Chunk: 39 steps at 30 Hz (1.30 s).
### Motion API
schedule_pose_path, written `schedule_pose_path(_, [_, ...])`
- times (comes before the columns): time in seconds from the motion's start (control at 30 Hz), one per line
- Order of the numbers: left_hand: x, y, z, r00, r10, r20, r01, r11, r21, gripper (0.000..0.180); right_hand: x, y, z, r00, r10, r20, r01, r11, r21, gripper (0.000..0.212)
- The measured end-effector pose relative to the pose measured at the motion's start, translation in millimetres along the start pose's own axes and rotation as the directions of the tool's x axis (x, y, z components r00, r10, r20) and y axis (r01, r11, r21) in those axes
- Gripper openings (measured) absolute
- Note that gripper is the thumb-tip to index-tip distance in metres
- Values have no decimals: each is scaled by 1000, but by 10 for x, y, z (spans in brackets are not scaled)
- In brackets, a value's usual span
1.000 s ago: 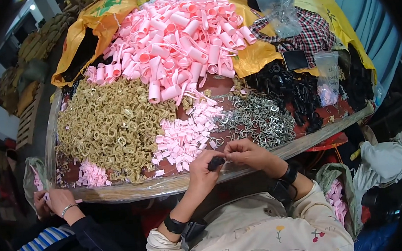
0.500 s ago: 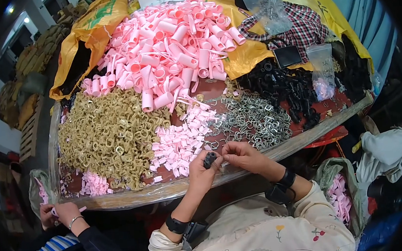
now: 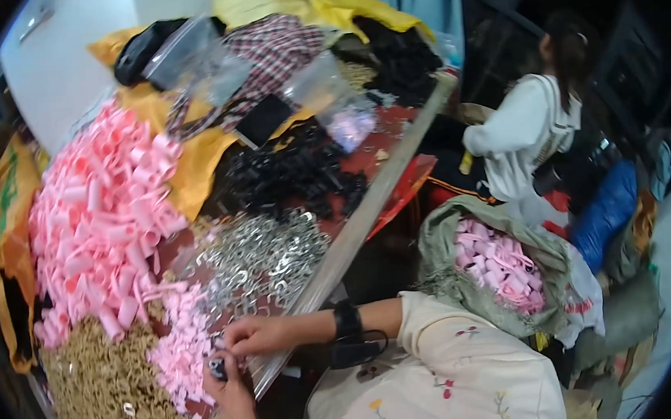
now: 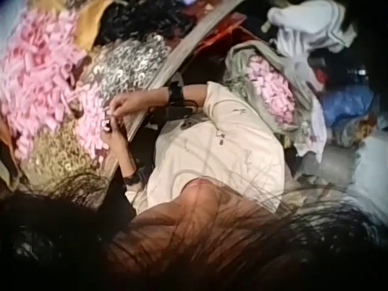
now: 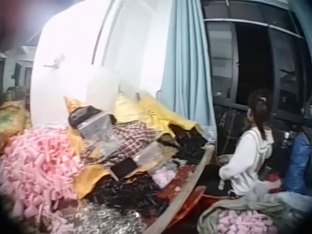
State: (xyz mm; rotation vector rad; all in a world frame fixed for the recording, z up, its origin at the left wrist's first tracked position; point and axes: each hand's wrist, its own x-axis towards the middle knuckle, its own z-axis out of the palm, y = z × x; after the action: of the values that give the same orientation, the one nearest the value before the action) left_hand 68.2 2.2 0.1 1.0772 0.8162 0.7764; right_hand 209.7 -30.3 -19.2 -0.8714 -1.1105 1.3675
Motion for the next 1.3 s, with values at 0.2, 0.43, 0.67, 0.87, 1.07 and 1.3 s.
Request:
schedule_pose_path(0.2, [24, -75, 46, 994, 111, 3, -110, 983, 146, 16, -119, 43, -44, 989, -126, -78, 107, 970, -216, 8])
schedule_pose_path(0.43, [-11, -5, 56, 996, 93, -5, -92, 993, 67, 19, -127, -75, 118, 917, -382, -118, 244, 769, -591, 13])
schedule_pose_path(0.67, [3, -56, 0, 994, 108, 10, -108, 994, 16, 18, -114, -35, 104, 931, -353, -97, 258, 820, -512, 15])
schedule_pose_path(0.87, [-45, -23, -25, 993, 115, 7, -115, 993, 20, 18, -96, -34, 124, 982, -183, -48, 159, 937, -311, 18])
schedule_pose_path(1.07, [-26, -24, -36, 982, 188, -5, -184, 969, 165, 18, -89, -14, 122, 983, -165, -80, 135, 946, -294, 17])
schedule_pose_path(1.3, [36, -28, 7, 949, 316, 21, -303, 888, 345, 19, -139, -35, 180, 846, -532, -19, 291, 493, -820, 13])
